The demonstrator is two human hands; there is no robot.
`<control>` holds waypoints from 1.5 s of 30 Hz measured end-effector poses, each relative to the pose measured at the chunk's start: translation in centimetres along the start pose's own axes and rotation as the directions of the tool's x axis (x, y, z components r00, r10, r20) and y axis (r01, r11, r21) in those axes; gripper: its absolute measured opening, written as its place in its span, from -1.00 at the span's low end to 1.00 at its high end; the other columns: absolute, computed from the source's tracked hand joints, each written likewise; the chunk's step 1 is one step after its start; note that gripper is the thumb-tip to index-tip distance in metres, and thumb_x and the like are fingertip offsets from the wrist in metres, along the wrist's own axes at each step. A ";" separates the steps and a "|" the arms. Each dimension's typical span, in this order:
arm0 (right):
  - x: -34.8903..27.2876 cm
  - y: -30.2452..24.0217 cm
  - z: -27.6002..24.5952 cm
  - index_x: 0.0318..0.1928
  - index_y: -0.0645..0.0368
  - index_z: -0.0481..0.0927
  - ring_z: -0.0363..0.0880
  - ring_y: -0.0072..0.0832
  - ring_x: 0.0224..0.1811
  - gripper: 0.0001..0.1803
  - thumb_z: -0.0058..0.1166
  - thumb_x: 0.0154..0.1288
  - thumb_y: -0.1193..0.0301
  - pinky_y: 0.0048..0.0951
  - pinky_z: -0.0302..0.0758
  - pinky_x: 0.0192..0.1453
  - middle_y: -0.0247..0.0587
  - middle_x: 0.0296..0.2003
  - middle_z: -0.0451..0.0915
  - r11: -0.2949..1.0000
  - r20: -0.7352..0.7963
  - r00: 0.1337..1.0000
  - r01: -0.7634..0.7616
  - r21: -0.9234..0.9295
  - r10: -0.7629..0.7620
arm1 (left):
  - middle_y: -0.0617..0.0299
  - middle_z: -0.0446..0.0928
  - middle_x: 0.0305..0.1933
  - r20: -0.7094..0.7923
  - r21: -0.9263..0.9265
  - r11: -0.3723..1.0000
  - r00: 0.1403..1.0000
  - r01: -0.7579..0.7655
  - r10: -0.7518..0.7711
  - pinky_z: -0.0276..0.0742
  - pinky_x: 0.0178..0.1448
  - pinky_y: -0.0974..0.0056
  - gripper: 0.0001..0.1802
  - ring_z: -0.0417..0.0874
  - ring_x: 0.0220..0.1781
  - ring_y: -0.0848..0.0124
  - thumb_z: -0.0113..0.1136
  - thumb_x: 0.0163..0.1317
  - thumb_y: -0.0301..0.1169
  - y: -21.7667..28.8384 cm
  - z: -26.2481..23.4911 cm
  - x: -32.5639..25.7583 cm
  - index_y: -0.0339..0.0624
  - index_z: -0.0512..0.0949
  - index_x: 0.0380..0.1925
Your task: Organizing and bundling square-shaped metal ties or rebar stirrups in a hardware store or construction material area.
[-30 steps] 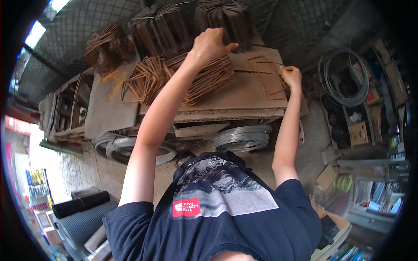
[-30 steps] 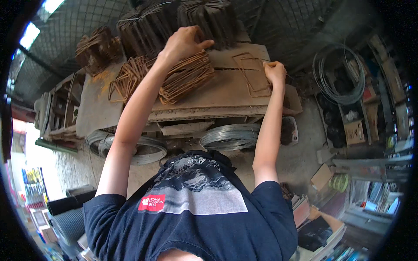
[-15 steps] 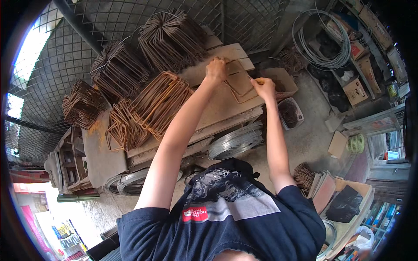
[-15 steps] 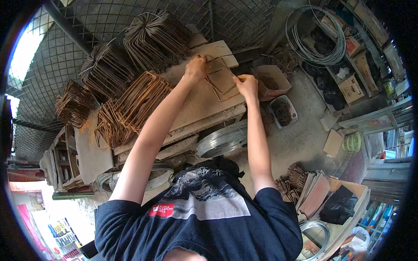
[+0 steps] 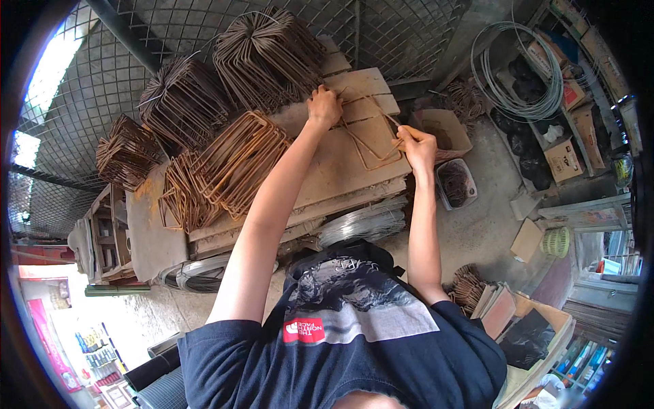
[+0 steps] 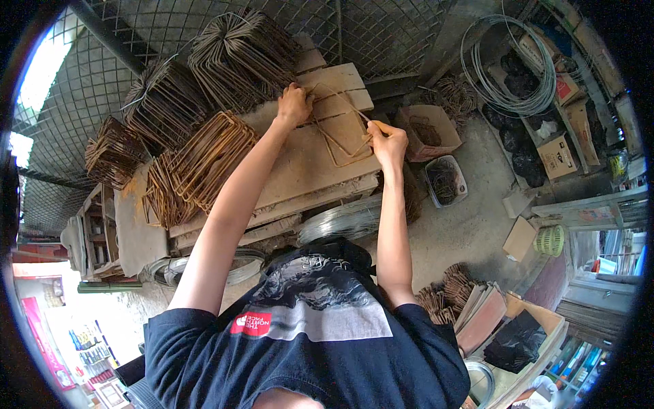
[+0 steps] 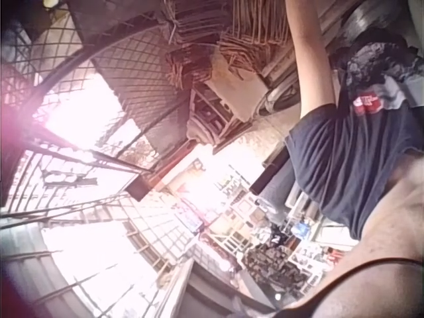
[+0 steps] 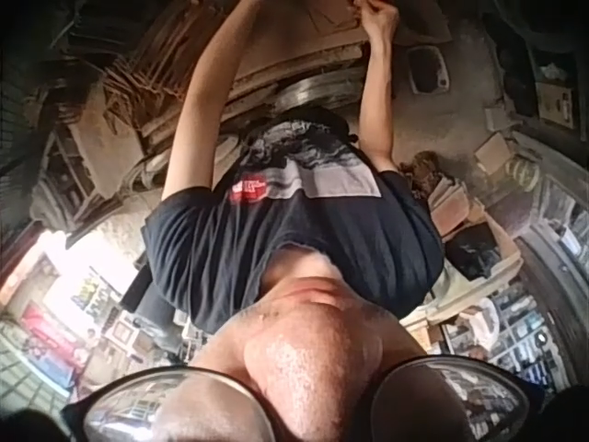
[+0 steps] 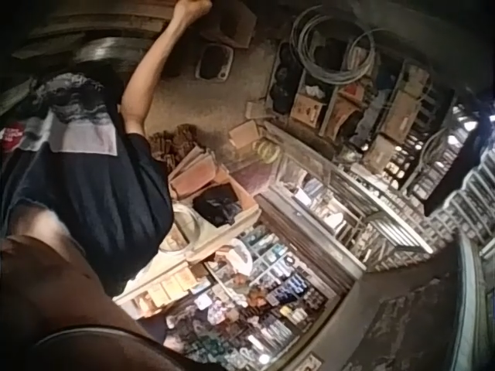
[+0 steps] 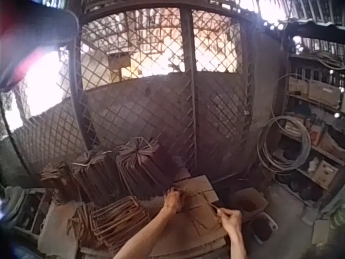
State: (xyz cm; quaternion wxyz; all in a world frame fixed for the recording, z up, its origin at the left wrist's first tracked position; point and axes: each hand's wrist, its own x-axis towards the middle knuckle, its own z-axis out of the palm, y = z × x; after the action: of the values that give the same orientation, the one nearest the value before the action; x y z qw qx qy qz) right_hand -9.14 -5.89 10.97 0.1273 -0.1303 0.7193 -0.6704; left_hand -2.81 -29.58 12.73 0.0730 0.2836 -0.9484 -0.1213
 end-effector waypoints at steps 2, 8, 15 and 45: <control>-0.6 -1.2 0.1 -0.13 0.38 0.63 0.65 -0.48 -0.42 -0.72 0.20 0.21 0.41 -0.48 0.58 -0.37 -0.05 -0.33 0.67 0.996 0.021 0.999 -0.046 0.072 0.045 | -0.11 0.40 0.09 -0.020 -0.046 0.999 1.000 0.003 -0.004 0.48 0.11 -0.01 -0.67 0.45 0.14 0.00 0.13 0.22 -0.28 -0.2 -0.4 0.1 -0.31 0.58 -0.15; -0.8 -4.5 -0.6 -0.10 0.43 0.57 0.67 -0.36 -0.33 -0.66 0.20 0.24 0.39 -0.41 0.66 -0.27 0.02 -0.30 0.63 0.976 0.085 0.996 -0.032 0.217 0.014 | 0.03 0.64 -0.21 -0.073 -0.021 0.999 0.996 -0.047 0.045 0.60 -0.12 0.04 -0.77 0.67 -0.12 0.09 0.21 0.07 -0.34 1.3 -6.8 1.2 -0.14 0.64 -0.27; -0.5 -14.2 1.5 -0.12 0.35 0.57 0.63 -0.43 -0.27 -0.71 0.14 0.29 0.35 -0.37 0.60 -0.11 -0.12 -0.29 0.61 0.954 0.147 0.965 0.178 0.240 -0.217 | -0.12 0.61 -0.36 -0.517 0.095 0.988 0.843 -0.118 0.150 0.62 -0.22 0.06 -0.75 0.68 -0.27 0.00 0.35 -0.10 -0.30 0.6 -19.7 -0.3 -0.24 0.65 -0.45; -17.9 -19.9 37.2 0.19 0.44 0.30 0.63 -0.29 -0.07 -0.22 0.13 0.24 0.01 -0.37 0.62 -0.02 0.17 -0.04 0.52 0.872 0.955 0.274 0.433 -0.228 0.113 | 0.13 0.66 -0.19 -0.095 -0.234 0.580 0.575 0.781 -0.813 0.57 -0.01 0.18 -0.51 0.68 -0.10 0.26 0.42 -0.07 -0.08 -38.0 -24.0 -31.0 -0.11 0.62 -0.17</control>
State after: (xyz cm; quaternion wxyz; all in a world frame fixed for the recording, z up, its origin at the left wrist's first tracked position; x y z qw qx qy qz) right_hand 21.22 -35.42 28.39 0.4239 -0.6018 0.6150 -0.2828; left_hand 47.67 -47.67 23.31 0.1247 0.6837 -0.6929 -0.1919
